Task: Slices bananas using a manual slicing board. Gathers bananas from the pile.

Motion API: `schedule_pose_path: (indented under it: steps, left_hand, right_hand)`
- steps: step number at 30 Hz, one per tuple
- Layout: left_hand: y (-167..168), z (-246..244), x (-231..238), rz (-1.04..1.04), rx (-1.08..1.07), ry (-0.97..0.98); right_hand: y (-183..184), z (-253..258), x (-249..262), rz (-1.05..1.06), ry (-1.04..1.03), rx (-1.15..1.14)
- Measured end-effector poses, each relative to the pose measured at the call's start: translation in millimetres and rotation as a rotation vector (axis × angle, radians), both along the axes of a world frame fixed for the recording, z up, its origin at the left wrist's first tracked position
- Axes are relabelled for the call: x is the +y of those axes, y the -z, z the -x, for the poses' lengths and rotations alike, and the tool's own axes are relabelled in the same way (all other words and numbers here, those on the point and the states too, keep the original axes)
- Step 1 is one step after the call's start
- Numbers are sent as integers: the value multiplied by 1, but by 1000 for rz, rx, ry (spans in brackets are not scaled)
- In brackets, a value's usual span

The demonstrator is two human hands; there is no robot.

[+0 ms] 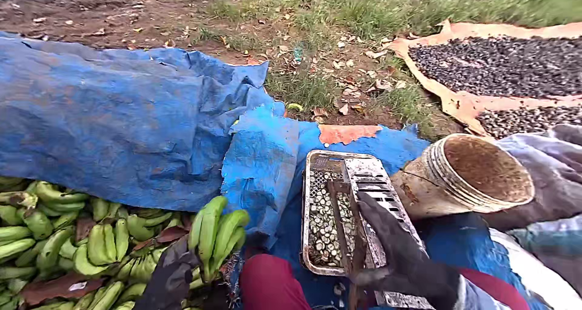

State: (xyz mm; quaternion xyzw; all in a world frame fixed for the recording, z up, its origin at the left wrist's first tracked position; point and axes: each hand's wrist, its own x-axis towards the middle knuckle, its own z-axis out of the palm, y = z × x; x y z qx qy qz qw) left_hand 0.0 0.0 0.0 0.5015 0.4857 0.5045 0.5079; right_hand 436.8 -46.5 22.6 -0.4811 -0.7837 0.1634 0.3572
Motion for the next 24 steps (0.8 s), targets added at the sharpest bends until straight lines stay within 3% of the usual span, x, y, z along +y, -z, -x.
schedule_pose_path:
  steps: [2, 4, 7, 10, 13, 15, 17, 21, 24]
  left_hand:
    - [-30, -47, 10, 26, 78, 445]
    - [-41, -103, 19, 96, 41, 906]
    - [-38, -187, 5, 237, -25, 1219]
    - [-24, -240, -13, 312, -56, 1099]
    - [6, -277, -31, 254, -219, 816]
    - [23, -289, -39, 143, -321, 763]
    - [16, -300, -57, 130, -186, 769]
    - [-7, -327, -90, 275, -197, 549]
    - [-21, -323, -88, 281, -368, 488]
  right_hand:
    - [-19, 22, 17, -46, -199, 4]
    - [-28, 18, 15, 41, -369, 82]
    - [-20, -18, -27, 507, -458, 244]
    - [6, -43, -89, 655, -196, 339]
    - [24, -42, -136, 525, 146, 433]
    - [27, -43, -142, 431, 397, 509]
    - [26, -38, -133, 379, 583, 539]
    - [38, -38, -128, 287, 483, 611]
    - [23, -65, -109, 263, 107, 773]
